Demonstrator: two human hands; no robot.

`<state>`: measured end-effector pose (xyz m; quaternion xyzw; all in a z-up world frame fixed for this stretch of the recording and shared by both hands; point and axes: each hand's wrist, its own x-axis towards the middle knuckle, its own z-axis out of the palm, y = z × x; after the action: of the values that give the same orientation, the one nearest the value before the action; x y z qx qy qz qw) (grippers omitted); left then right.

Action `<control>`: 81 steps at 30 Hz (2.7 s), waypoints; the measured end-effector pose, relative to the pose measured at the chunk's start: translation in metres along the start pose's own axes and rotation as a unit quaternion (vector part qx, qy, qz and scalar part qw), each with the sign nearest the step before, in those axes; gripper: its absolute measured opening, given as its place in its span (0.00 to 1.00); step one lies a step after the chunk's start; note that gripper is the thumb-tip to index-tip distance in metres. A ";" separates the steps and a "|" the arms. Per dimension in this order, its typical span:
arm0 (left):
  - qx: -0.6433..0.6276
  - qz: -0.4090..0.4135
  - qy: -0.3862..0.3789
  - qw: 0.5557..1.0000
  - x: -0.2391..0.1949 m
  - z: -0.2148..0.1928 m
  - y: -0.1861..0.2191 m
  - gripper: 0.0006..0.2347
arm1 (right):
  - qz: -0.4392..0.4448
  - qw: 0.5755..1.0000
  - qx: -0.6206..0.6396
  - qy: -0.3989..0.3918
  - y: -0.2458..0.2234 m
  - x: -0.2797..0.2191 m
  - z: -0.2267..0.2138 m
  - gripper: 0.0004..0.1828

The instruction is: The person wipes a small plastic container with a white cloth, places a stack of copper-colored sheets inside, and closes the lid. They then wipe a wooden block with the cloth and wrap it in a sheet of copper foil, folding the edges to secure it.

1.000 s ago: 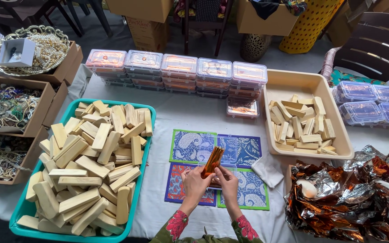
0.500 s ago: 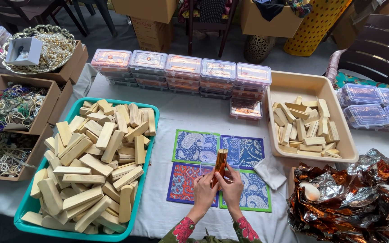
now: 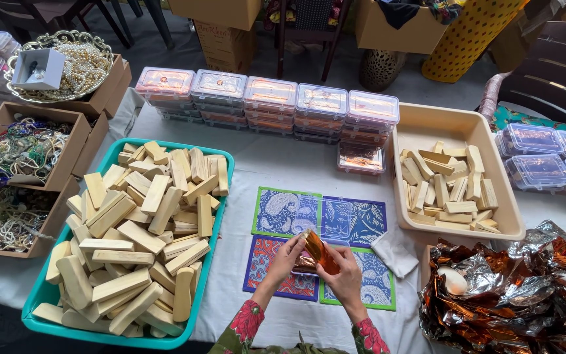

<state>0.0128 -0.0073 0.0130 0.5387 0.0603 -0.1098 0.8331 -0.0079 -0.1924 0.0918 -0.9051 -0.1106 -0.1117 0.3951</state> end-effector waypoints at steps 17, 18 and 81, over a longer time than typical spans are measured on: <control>0.029 -0.009 0.050 0.998 0.006 -0.011 0.030 0.21 | -0.038 0.993 0.039 -0.103 -0.005 -0.002 -0.010 0.31; 0.034 0.009 0.067 0.997 0.008 -0.012 0.026 0.22 | -0.036 0.992 0.039 -0.110 -0.006 -0.001 -0.011 0.29; 0.681 0.288 0.049 0.671 0.028 -0.020 -0.013 0.08 | 0.012 0.987 -0.048 -0.153 0.094 0.030 0.032 0.14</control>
<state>0.0370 0.0020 -0.0131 0.9519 -0.1488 0.1517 0.2208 0.0514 -0.2277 0.0138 -0.9307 -0.1535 0.0272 0.3311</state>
